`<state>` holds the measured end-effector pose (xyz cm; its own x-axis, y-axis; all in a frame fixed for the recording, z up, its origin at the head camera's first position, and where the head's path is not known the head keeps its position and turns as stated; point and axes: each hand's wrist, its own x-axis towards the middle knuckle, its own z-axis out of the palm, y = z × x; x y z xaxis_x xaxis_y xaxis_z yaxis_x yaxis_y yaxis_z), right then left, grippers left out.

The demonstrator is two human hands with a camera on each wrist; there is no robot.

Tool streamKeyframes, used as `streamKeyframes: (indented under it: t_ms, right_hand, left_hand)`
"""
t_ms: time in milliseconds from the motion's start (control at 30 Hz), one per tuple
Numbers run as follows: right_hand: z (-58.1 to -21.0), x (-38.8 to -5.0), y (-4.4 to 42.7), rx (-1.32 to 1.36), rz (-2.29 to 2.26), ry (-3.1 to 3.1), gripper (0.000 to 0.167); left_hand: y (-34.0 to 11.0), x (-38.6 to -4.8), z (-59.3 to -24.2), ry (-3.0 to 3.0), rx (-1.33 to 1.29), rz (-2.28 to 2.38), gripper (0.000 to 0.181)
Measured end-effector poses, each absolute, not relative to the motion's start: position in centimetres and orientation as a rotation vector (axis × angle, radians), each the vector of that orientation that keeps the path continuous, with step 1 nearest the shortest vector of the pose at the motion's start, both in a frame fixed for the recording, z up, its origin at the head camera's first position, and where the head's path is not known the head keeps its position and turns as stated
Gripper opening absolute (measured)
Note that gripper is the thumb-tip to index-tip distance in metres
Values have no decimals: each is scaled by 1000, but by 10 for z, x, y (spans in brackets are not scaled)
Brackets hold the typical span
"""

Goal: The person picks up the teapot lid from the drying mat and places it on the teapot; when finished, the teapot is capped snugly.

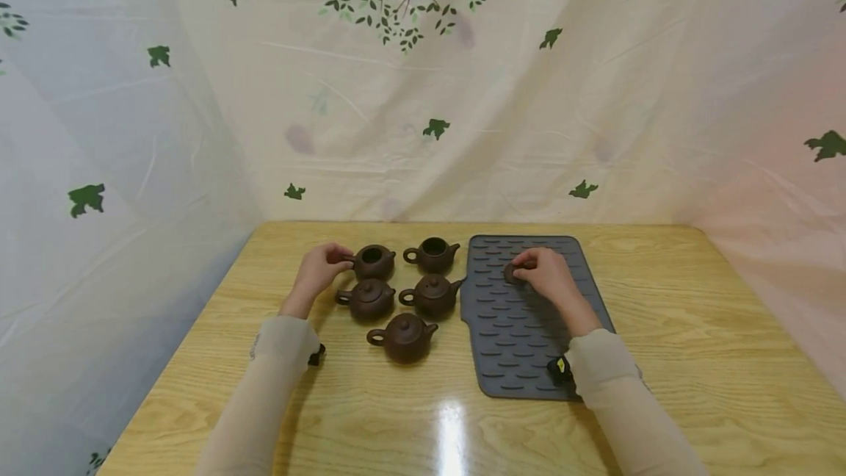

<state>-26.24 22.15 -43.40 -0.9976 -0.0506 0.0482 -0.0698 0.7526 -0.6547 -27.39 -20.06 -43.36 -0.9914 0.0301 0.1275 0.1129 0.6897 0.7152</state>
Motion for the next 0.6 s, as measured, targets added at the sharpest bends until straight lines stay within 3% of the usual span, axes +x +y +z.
streamKeyframes:
  t_ms: [600]
  right_hand:
    - [-433, -264, 221, 73, 1040, -2953, 18]
  left_hand:
    - [-198, -278, -437, -2781, -87, -1225, 18]
